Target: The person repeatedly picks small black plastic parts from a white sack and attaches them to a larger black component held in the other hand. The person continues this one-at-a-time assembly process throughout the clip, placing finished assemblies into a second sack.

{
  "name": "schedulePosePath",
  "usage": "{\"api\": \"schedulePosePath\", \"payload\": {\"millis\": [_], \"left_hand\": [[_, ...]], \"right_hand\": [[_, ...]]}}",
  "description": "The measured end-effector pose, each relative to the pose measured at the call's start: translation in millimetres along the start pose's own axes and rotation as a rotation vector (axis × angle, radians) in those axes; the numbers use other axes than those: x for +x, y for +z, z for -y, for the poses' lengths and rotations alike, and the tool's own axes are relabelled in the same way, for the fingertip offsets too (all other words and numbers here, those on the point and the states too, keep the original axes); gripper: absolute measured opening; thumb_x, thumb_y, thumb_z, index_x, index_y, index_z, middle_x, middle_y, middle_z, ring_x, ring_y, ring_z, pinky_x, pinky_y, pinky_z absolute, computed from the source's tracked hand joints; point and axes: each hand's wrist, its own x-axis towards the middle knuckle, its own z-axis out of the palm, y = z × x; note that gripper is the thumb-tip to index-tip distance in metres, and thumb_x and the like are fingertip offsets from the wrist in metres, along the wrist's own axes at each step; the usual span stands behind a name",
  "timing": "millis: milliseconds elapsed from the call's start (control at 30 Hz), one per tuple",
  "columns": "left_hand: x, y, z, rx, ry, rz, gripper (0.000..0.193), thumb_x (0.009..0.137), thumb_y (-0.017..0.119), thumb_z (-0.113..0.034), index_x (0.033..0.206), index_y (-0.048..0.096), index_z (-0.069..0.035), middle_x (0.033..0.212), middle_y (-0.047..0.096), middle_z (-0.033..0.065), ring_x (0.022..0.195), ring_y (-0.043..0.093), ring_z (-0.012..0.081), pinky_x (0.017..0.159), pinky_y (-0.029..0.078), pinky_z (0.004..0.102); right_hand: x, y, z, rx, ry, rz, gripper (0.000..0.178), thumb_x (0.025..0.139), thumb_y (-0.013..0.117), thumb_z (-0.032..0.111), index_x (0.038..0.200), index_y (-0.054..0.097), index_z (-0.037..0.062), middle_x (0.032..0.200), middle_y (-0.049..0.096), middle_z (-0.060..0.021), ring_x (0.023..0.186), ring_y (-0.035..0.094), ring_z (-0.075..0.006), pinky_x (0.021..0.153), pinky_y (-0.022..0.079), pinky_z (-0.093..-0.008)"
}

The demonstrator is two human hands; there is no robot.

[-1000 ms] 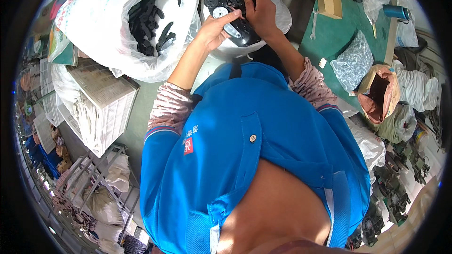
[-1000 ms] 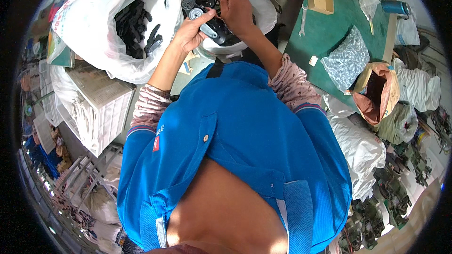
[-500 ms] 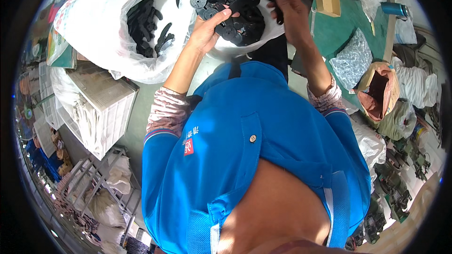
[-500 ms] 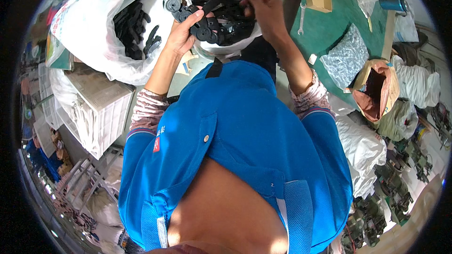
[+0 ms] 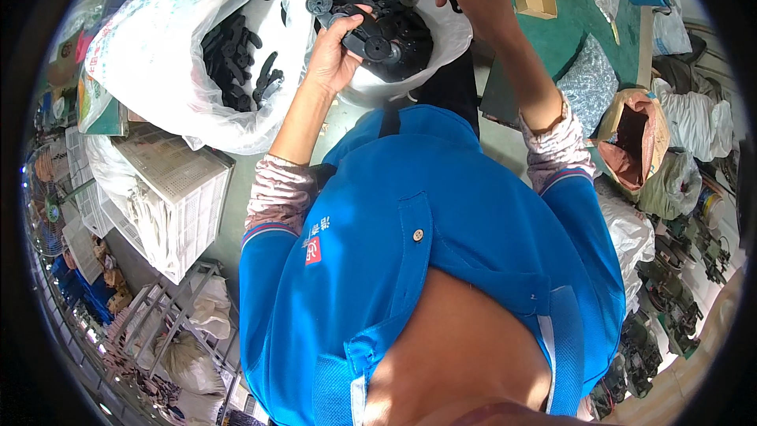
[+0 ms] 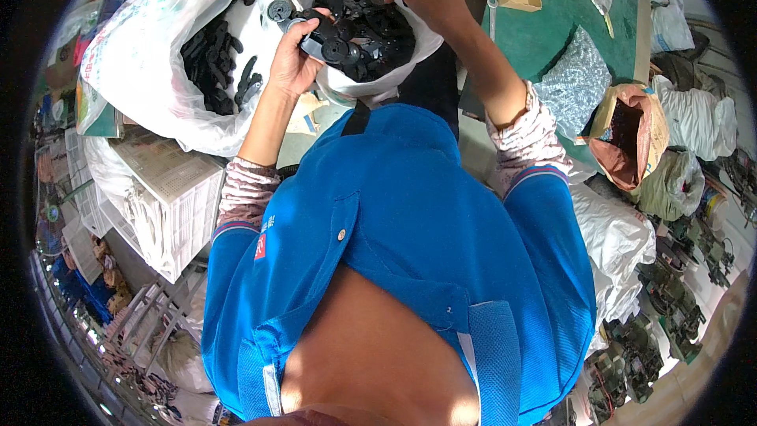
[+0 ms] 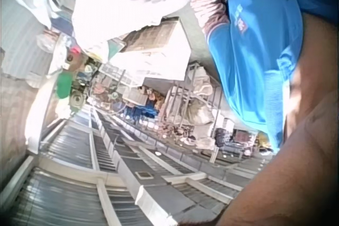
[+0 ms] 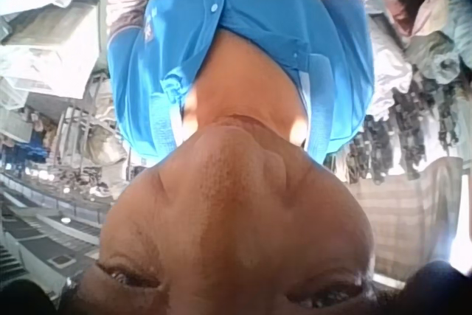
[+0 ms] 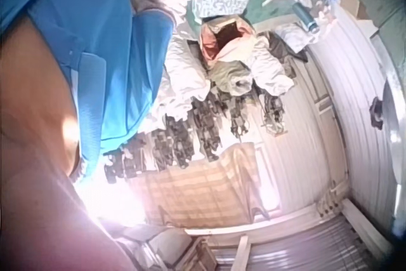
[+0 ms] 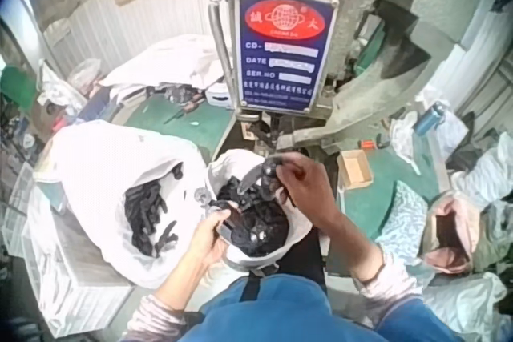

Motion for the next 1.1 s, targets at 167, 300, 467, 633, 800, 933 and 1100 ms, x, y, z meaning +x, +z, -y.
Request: {"api": "schedulePosePath", "payload": {"millis": [167, 300, 467, 633, 800, 933, 1100], "left_hand": [[0.5, 7.7, -1.2, 0.045, 0.090, -0.055, 0.022, 0.090, 0.068, -0.010, 0.108, 0.063, 0.000, 0.096, 0.067, 0.0089, 0.081, 0.068, 0.0184, 0.069, 0.059, 0.0308], [4.7, 9.2, -0.8, 0.030, 0.125, -0.176, 0.015, 0.085, 0.074, -0.004, 0.095, 0.062, -0.005, 0.086, 0.066, 0.0054, 0.073, 0.067, 0.0162, 0.064, 0.060, 0.0300], [13.5, 10.7, -2.7, 0.018, 0.090, -0.219, 0.019, 0.084, 0.076, -0.004, 0.094, 0.060, -0.006, 0.086, 0.066, 0.0054, 0.071, 0.066, 0.0158, 0.057, 0.058, 0.0287], [13.3, 14.0, -0.1, 0.119, 0.110, -0.220, 0.027, 0.083, 0.077, -0.007, 0.105, 0.062, -0.006, 0.086, 0.066, 0.0042, 0.070, 0.066, 0.0125, 0.050, 0.052, 0.0231], [12.0, 26.2, 2.9, 0.259, 0.013, -0.171, 0.023, 0.086, 0.076, -0.011, 0.105, 0.063, -0.007, 0.090, 0.068, 0.0041, 0.074, 0.067, 0.0125, 0.054, 0.054, 0.0237], [13.4, 16.5, 5.1, 0.213, -0.037, -0.189, 0.023, 0.088, 0.074, -0.016, 0.103, 0.062, -0.004, 0.091, 0.070, 0.0111, 0.075, 0.069, 0.0172, 0.058, 0.058, 0.0264], [13.5, -2.6, 4.4, 0.058, -0.148, -0.169, 0.021, 0.088, 0.071, -0.013, 0.101, 0.064, 0.002, 0.089, 0.071, 0.0154, 0.068, 0.070, 0.0187, 0.059, 0.059, 0.0259]], "right_hand": [[22.2, -3.6, -13.1, -0.158, 0.109, 0.033, 0.034, 0.097, 0.053, 0.015, 0.070, 0.062, -0.0023, 0.058, 0.063, -0.0069, 0.043, 0.055, -0.0103, 0.039, 0.040, -0.0255], [27.4, -4.8, -20.3, -0.131, 0.146, 0.060, 0.035, 0.098, 0.051, 0.017, 0.071, 0.063, -0.0018, 0.055, 0.062, -0.0075, 0.039, 0.052, -0.0111, 0.037, 0.039, -0.0262], [2.4, -9.0, -53.8, 0.100, 0.308, 0.141, 0.023, 0.097, 0.058, 0.017, 0.112, 0.060, 0.0000, 0.082, 0.067, -0.0091, 0.056, 0.057, -0.0097, 0.049, 0.044, -0.0232], [-75.5, -8.0, -77.6, -0.282, 0.078, 0.327, 0.025, 0.092, 0.065, 0.015, 0.117, 0.064, 0.0117, 0.095, 0.065, -0.0095, 0.066, 0.061, -0.0159, 0.056, 0.048, -0.0299], [-85.7, 7.5, -70.4, -0.735, -0.611, 0.280, 0.043, 0.083, 0.068, 0.005, 0.118, 0.066, 0.0289, 0.104, 0.060, -0.0073, 0.089, 0.060, -0.0262, 0.069, 0.049, -0.0376], [-80.3, 5.7, -44.1, -0.531, -0.777, 0.228, 0.044, 0.081, 0.067, -0.006, 0.119, 0.064, 0.0164, 0.112, 0.059, -0.0118, 0.097, 0.061, -0.0306, 0.081, 0.052, -0.0397], [-108.0, -9.3, -48.0, -0.408, -0.563, 0.224, 0.043, 0.081, 0.062, -0.014, 0.119, 0.062, 0.0071, 0.124, 0.056, -0.0164, 0.110, 0.058, -0.0303, 0.087, 0.052, -0.0360]]}}
